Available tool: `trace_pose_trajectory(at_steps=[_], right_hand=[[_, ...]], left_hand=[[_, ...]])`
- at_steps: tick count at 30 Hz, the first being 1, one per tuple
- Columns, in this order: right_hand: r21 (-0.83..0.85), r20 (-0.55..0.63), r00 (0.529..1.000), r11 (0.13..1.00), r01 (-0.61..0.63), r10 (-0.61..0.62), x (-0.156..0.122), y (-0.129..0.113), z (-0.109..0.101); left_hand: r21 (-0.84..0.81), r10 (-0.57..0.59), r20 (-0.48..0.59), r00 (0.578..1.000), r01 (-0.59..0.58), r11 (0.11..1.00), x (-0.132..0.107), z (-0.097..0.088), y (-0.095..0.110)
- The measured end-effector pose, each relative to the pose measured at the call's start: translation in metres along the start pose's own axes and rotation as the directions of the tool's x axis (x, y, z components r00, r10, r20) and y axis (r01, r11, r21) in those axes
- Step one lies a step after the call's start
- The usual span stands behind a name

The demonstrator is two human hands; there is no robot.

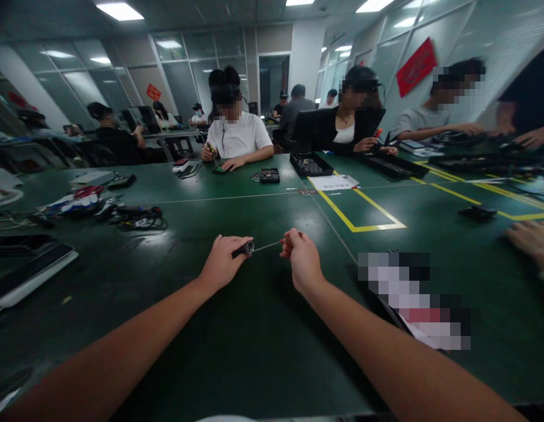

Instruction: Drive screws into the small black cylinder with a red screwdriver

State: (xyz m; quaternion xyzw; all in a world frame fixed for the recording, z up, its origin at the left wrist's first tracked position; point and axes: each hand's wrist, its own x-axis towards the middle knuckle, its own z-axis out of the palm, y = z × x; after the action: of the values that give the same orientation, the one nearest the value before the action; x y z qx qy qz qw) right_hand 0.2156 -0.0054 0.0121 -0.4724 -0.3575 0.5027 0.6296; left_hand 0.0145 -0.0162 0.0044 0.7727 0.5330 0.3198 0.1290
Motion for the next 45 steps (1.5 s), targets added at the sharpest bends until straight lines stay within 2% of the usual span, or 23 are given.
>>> trace_pose_trajectory(at_steps=[4, 9, 16, 31, 41, 45], right_hand=[[-0.019, -0.024, 0.998, 0.998, 0.053, -0.053, -0.001, 0.001, 0.001], [-0.075, 0.059, 0.987, 0.986, 0.150, -0.146, -0.009, -0.001, 0.006], [-0.121, 0.096, 0.979, 0.974, 0.191, -0.180, -0.008, 0.001, 0.006], [-0.127, 0.045, 0.991, 0.984, 0.127, -0.122, -0.008, -0.005, 0.005], [-0.022, 0.014, 0.999, 0.999, -0.039, 0.039, -0.005, -0.005, 0.003], [-0.113, 0.012, 1.000, 0.993, 0.017, -0.016, -0.006, -0.007, 0.003]], left_hand=[[-0.024, -0.056, 0.024, 0.998, 0.056, 0.998, 0.002, 0.001, -0.003], [-0.039, -0.041, 0.009, 0.999, 0.042, 0.998, 0.002, 0.003, -0.004], [-0.049, -0.029, 0.015, 0.999, 0.030, 0.998, 0.002, 0.004, -0.005], [-0.067, -0.035, 0.036, 0.999, 0.037, 0.997, 0.001, 0.003, -0.002], [-0.084, 0.005, 0.045, 0.999, -0.001, 0.996, 0.001, 0.003, -0.005], [-0.086, -0.001, 0.042, 0.999, 0.005, 0.996, 0.000, 0.003, -0.004]])
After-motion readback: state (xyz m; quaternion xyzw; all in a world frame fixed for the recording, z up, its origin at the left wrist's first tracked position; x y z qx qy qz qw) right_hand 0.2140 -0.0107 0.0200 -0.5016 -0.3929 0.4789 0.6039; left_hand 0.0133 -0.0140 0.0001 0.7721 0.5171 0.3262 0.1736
